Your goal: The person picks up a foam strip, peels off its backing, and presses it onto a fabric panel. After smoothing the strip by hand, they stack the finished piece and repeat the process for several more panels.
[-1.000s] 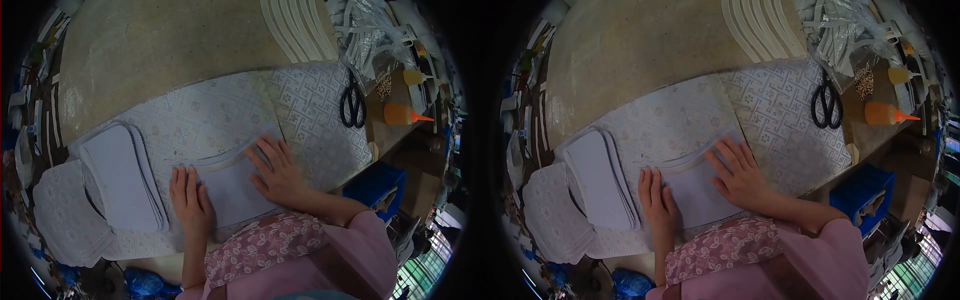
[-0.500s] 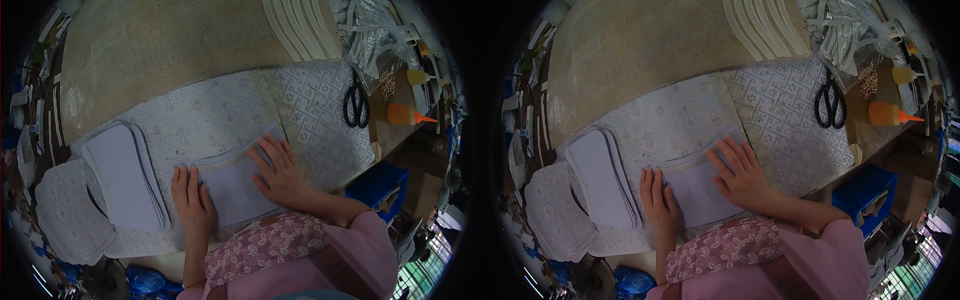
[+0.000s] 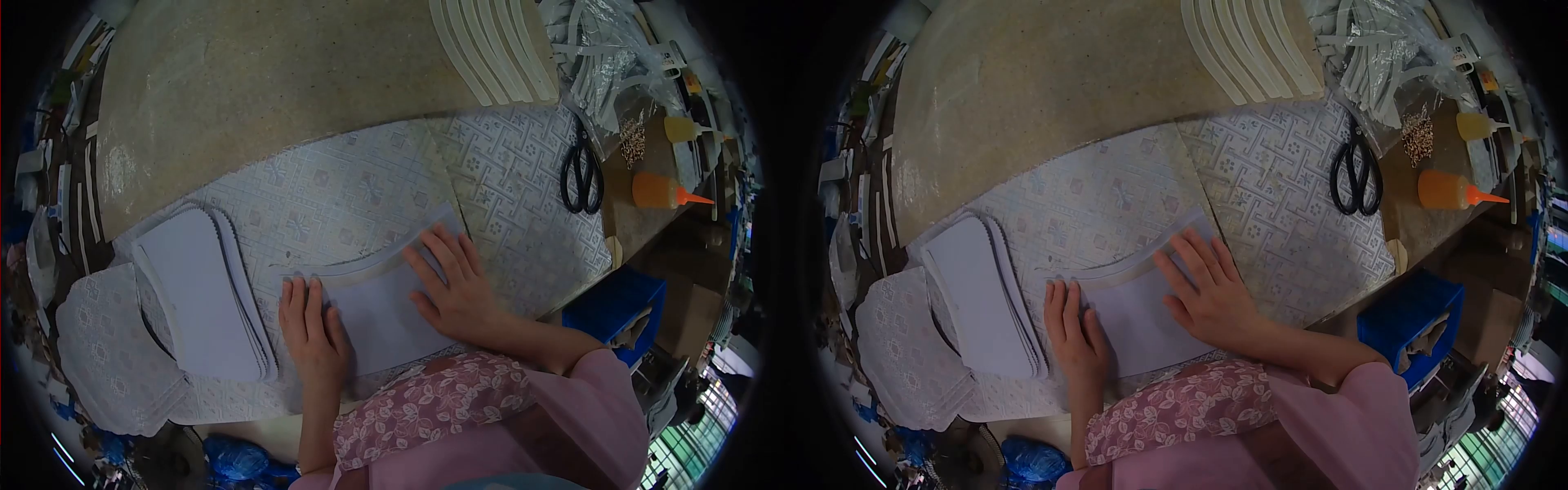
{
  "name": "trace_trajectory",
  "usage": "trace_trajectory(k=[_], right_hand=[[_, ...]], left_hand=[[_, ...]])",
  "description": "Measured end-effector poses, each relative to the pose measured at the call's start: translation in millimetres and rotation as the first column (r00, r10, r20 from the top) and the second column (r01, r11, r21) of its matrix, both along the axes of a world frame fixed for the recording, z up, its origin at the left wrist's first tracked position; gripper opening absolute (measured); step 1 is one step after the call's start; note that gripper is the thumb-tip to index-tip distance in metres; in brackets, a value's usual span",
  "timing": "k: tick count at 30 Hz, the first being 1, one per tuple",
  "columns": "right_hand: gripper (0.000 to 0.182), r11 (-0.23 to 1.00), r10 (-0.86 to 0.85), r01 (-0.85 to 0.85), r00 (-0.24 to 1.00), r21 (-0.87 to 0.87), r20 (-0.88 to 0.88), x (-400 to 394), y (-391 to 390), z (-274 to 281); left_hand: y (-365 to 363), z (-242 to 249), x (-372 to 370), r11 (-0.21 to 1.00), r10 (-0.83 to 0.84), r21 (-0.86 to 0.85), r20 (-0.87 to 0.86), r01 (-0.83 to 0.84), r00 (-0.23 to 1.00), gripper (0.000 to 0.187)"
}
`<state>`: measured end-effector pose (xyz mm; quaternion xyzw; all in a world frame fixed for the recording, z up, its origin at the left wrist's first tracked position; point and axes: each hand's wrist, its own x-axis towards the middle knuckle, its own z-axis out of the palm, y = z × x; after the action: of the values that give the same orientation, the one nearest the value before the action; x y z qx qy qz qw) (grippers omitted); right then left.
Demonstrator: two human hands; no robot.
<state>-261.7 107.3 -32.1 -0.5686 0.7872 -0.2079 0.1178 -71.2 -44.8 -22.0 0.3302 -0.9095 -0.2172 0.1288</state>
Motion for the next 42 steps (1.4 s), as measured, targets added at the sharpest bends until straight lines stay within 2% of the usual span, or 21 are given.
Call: trace_trajectory(k=[5,7,11,14,17,27,29,32,35,37,40,42], right_hand=[[0.063,1.0,-0.006,0.005,1.0,-0.02,-0.027,0,-1,0],[0.063,1.0,-0.01,0.011,1.0,-0.005,0.014,-5,-1,2],[0.061,0.999,-0.028,0.029,0.999,-0.026,0.026,-18,1,3],[0.059,0.999,-0.013,0.01,0.997,-0.036,-0.08,-19,1,5],[0.056,1.0,-0.01,0.009,1.0,-0.017,-0.027,-19,1,3],[0.051,1.0,0.018,-0.019,0.992,-0.007,-0.124,-18,1,2],[0.05,1.0,0.006,-0.008,0.991,-0.017,-0.135,-17,1,2],[0.05,0.999,-0.02,0.018,0.998,-0.043,-0.055,-16,-1,2],[0.052,0.998,0.004,-0.008,0.998,-0.07,-0.056,-17,0,0],[0.051,0.999,0.026,-0.032,0.992,-0.043,-0.119,-17,0,1],[0.052,0.999,0.027,-0.033,0.984,-0.033,-0.174,-14,0,2],[0.052,0.999,0.021,-0.027,0.987,-0.039,-0.159,-14,1,1]], left_hand=[[0,0,-1,1.0,0.001,0.009,-0.007,-0.001,1.0,0.04],[-1,3,-1,1.0,0.012,0.011,0.02,-0.013,1.0,0.041],[-2,2,2,0.997,-0.006,-0.071,0.09,0.013,0.996,0.043],[-4,-4,5,0.999,-0.011,-0.03,0.056,0.012,0.998,0.043],[-5,-4,5,1.0,-0.012,-0.018,0.034,0.013,0.999,0.043],[-7,-6,5,0.999,-0.042,-0.032,-0.01,0.042,0.999,0.043],[-7,-2,3,0.999,-0.045,-0.016,0.006,0.045,0.999,0.044],[-8,3,5,0.995,-0.09,-0.034,0.063,0.092,0.994,0.043],[-9,7,3,0.986,-0.128,-0.094,0.116,0.139,0.985,0.045],[-10,7,3,0.982,-0.128,-0.117,0.174,0.15,0.976,0.048],[0,11,-7,0.987,-0.131,-0.075,0.165,0.145,0.978,0.053],[5,7,-18,0.96,-0.275,0.076,0.048,0.271,0.96,0.059]])
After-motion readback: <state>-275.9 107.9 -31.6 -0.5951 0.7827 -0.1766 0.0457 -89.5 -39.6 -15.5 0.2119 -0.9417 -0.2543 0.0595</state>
